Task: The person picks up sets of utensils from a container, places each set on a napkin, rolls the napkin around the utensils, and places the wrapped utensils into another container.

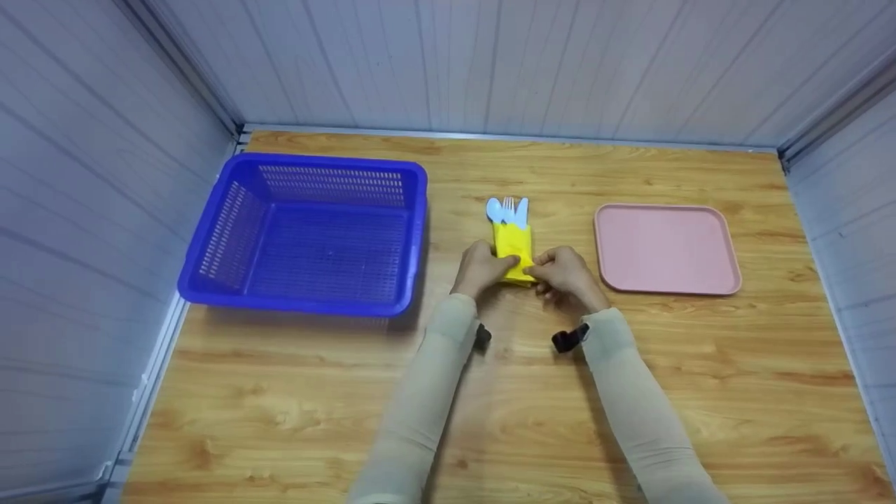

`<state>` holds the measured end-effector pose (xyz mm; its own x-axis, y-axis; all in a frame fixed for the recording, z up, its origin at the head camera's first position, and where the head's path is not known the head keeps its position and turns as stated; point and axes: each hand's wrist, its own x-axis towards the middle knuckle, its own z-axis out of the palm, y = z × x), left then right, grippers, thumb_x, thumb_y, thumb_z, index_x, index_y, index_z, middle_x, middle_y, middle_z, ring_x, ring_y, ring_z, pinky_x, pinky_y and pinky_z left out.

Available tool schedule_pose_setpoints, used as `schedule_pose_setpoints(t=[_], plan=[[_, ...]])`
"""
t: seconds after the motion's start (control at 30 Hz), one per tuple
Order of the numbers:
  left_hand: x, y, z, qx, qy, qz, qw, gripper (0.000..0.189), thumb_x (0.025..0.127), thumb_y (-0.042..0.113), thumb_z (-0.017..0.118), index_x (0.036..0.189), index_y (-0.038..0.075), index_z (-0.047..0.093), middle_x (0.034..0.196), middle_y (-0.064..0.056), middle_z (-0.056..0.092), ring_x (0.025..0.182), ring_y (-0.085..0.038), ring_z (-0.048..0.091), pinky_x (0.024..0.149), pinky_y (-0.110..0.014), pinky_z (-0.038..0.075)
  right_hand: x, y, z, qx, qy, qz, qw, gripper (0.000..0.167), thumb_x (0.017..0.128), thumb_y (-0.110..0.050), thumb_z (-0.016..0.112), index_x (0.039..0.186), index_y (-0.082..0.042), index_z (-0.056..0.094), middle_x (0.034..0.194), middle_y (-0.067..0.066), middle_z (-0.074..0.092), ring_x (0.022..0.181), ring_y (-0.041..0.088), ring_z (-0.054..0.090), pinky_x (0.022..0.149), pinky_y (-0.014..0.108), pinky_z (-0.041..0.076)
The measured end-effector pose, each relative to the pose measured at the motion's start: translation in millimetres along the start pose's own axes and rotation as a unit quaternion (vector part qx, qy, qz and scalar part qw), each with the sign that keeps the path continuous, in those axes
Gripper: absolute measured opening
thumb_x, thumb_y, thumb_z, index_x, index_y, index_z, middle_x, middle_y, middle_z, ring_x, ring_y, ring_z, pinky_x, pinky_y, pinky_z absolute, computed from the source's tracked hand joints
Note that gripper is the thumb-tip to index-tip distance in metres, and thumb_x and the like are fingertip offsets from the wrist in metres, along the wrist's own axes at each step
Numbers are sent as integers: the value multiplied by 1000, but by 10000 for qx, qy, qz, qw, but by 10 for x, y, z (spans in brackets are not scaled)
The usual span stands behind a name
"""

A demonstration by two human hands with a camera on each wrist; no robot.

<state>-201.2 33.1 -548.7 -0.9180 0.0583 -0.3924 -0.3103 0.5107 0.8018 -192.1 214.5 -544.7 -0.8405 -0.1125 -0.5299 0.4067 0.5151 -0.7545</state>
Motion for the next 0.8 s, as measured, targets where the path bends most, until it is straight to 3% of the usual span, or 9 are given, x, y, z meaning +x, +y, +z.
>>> schedule_pose_setpoints(t=[0.2,0.5,0.67,0.8], plan=[[-36,-54,20,-586,-97,-215,9980,31,89,29,75,102,3,65,84,-3,61,75,-15,55,64,-26,46,-8,58,-21,581,-191,81,9981,32,94,-18,70,114,6,65,79,12,68,55,13,61,49,24,53],[-115,-135,23,-1328,-245,-128,9908,50,92,28,70,128,-5,59,111,-10,62,98,-21,58,87,-33,50,-50,137,-39,1121,-326,-144,9931,36,93,-17,72,119,6,62,86,11,66,60,13,60,50,24,53],[-183,-173,3,-2021,-436,-62,9784,65,93,26,71,142,-8,46,136,-20,57,117,-22,58,97,-30,49,-119,135,-36,1465,-397,-381,9877,39,93,-16,72,121,8,58,83,7,68,60,13,61,50,24,53],[-301,-185,-54,-2543,-538,401,9648,60,93,25,72,140,-6,49,127,-19,65,111,-23,65,91,-32,53,-248,107,-26,1646,-319,-845,9822,41,92,-17,74,120,7,58,84,8,68,63,17,62,55,27,55]])
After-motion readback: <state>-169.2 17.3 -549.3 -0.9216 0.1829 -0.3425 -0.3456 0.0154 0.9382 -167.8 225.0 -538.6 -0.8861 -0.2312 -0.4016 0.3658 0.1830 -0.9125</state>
